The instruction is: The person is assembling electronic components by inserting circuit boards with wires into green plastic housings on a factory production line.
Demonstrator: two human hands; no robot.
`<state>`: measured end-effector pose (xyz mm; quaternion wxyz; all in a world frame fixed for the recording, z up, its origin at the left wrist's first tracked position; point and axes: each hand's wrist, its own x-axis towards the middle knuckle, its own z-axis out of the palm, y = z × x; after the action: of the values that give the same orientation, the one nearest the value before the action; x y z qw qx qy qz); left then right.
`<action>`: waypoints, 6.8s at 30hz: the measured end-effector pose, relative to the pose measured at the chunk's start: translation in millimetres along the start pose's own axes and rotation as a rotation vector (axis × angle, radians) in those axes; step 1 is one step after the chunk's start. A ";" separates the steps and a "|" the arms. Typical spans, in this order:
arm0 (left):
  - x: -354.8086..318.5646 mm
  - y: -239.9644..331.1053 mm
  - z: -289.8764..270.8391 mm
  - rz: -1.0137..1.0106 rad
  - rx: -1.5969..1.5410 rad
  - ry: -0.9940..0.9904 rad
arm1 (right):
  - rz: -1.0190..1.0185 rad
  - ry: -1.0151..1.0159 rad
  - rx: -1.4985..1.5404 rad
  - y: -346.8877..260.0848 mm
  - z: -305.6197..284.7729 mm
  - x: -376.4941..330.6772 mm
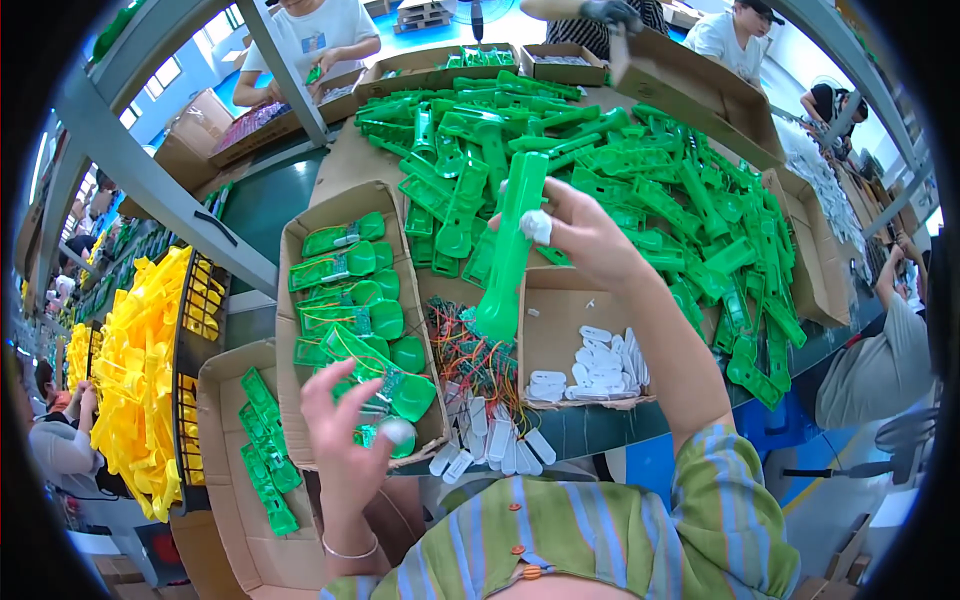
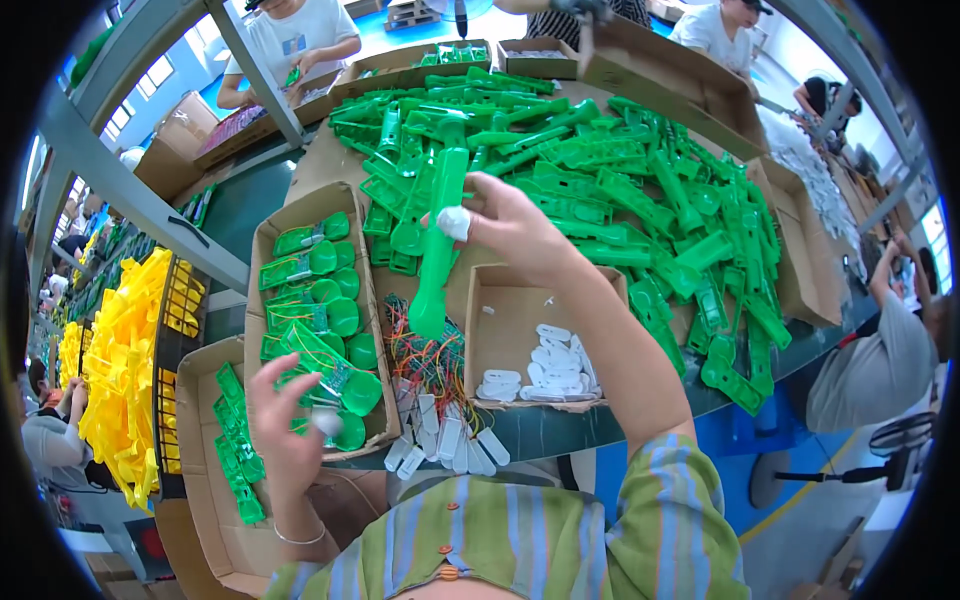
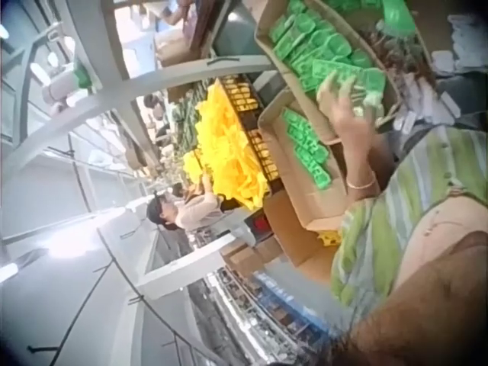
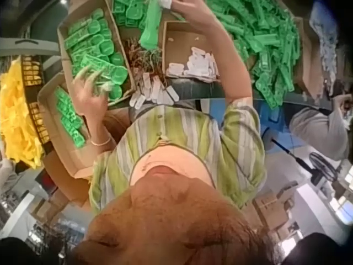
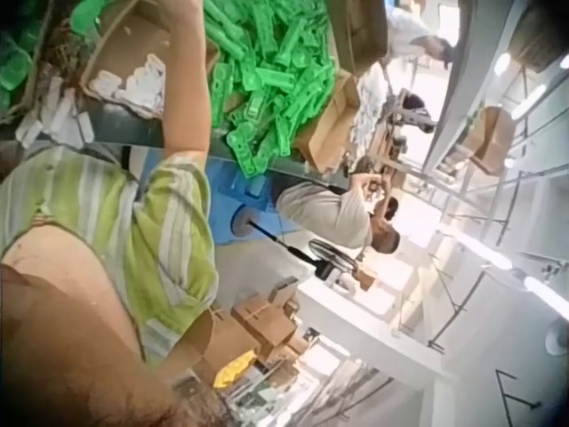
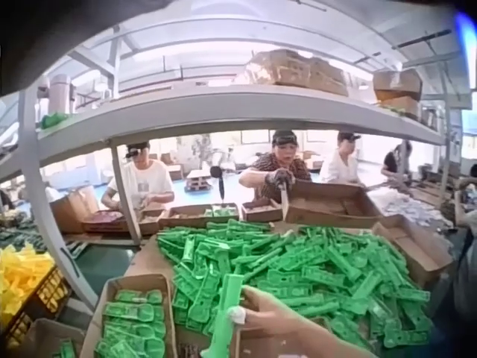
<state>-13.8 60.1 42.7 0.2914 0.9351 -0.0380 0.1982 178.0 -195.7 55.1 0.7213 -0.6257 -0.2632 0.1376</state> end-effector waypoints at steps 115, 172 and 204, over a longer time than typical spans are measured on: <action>-0.7 33.1 64.4 -0.162 -1.243 0.201 | -0.174 0.093 -0.438 3.8 93.1 -72.1; -1.4 4.6 73.9 -0.295 -1.983 -0.214 | -0.434 0.187 -0.678 -6.5 125.4 -76.4; -1.8 35.6 66.2 -0.349 -1.553 -0.129 | -0.784 0.122 -1.010 18.9 111.5 -93.8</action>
<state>0.9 -6.5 11.1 0.8835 0.4669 -0.0350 0.0123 41.7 -149.2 26.0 0.3484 -0.7522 -0.4634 -0.3131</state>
